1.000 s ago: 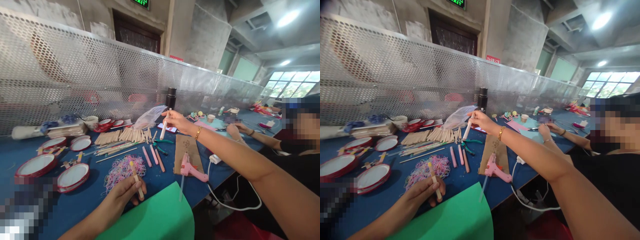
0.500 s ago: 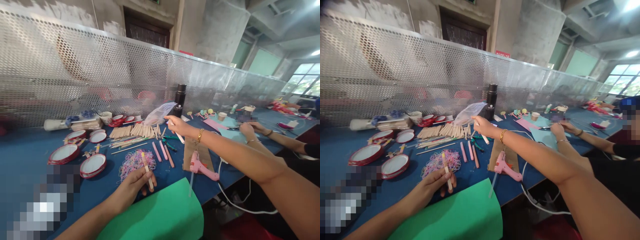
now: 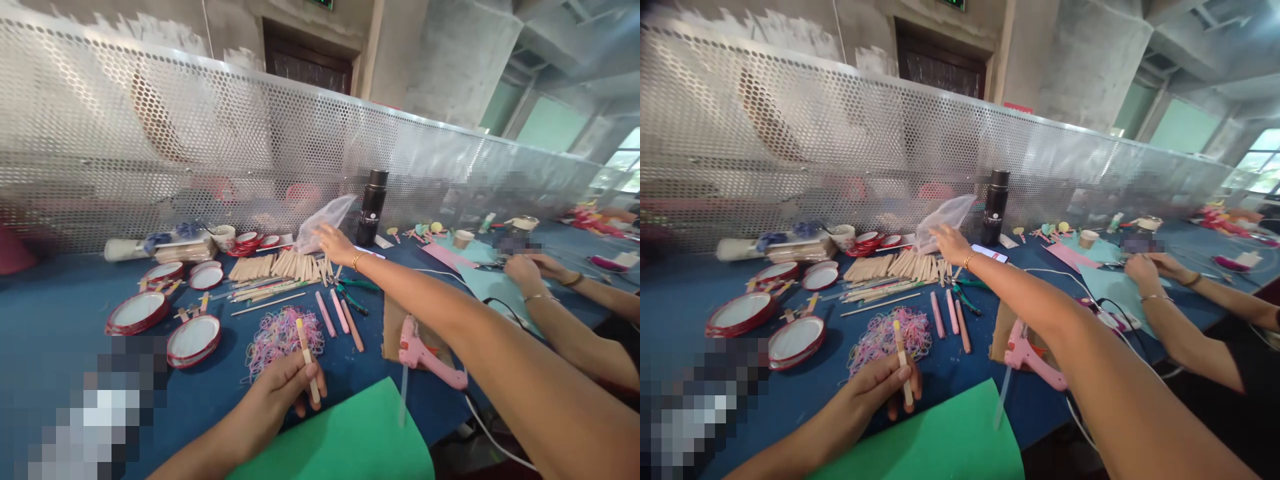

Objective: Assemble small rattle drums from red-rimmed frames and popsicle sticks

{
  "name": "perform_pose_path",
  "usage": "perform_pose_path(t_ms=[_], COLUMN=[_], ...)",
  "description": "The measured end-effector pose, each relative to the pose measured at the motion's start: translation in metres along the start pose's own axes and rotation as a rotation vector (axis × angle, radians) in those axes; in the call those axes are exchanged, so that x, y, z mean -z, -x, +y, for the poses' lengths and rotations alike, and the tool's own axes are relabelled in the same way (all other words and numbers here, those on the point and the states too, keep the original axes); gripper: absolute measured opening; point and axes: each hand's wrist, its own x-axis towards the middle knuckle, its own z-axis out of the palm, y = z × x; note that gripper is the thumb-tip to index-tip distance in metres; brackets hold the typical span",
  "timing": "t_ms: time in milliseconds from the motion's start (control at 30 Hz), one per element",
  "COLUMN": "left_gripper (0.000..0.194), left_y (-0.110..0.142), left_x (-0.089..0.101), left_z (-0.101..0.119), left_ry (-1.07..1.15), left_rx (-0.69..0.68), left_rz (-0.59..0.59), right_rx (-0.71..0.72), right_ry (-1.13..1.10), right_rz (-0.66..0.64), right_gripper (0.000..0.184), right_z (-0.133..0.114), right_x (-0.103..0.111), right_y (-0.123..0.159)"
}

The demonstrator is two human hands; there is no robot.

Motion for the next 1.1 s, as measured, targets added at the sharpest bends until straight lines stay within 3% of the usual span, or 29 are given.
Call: perform_pose_path(t_ms=[167, 333, 433, 567, 700, 833, 967, 1033, 1100], left_gripper=[0.048, 0.046, 0.045, 0.045, 0.042, 0.033, 0.030, 0.031, 0.031], left_y=[0.000, 0.002, 0.002, 0.002, 0.003, 0.002, 0.001, 0.001, 0.002], left_x=[0.001, 0.002, 0.003, 0.002, 0.000, 0.000, 0.003, 0.004, 0.004], left_z=[-0.006, -0.012, -0.014, -0.008, 0.001, 0.005, 0.006, 0.006, 0.007], left_ry=[0.037, 0.071, 0.089, 0.134, 0.197, 0.253, 0.218, 0.242, 0.236], left_rx=[0.009, 0.021, 0.011, 0.015, 0.030, -0.035, -0.135, -0.157, -0.165], left_rz=[-0.019, -0.024, -0.035, -0.006, 0.035, 0.110, 0.311, 0.398, 0.453], right_rx=[-0.087, -0.048, -0.030, -0.025, -0.041, -0.136, -0.099, 0.020, 0.069], right_ry=[0.031, -0.012, -0.043, -0.097, -0.145, -0.185, -0.297, -0.462, -0.665], right_rz=[-0.088, -0.403, -0.501, -0.423, -0.225, -0.081, -0.143, -0.256, -0.265], right_gripper=[0.052, 0.035, 0.033, 0.030, 0.034, 0.035, 0.025, 0.020, 0.025], right_z=[0.005, 0.003, 0.001, -0.005, -0.015, -0.036, -0.072, -0.092, -0.107], right_x=[-0.026, -0.041, -0.036, -0.013, 0.025, 0.066, 0.085, 0.081, 0.071], right_y=[-0.059, -0.092, -0.097, -0.087, -0.059, -0.007, 0.075, 0.118, 0.155])
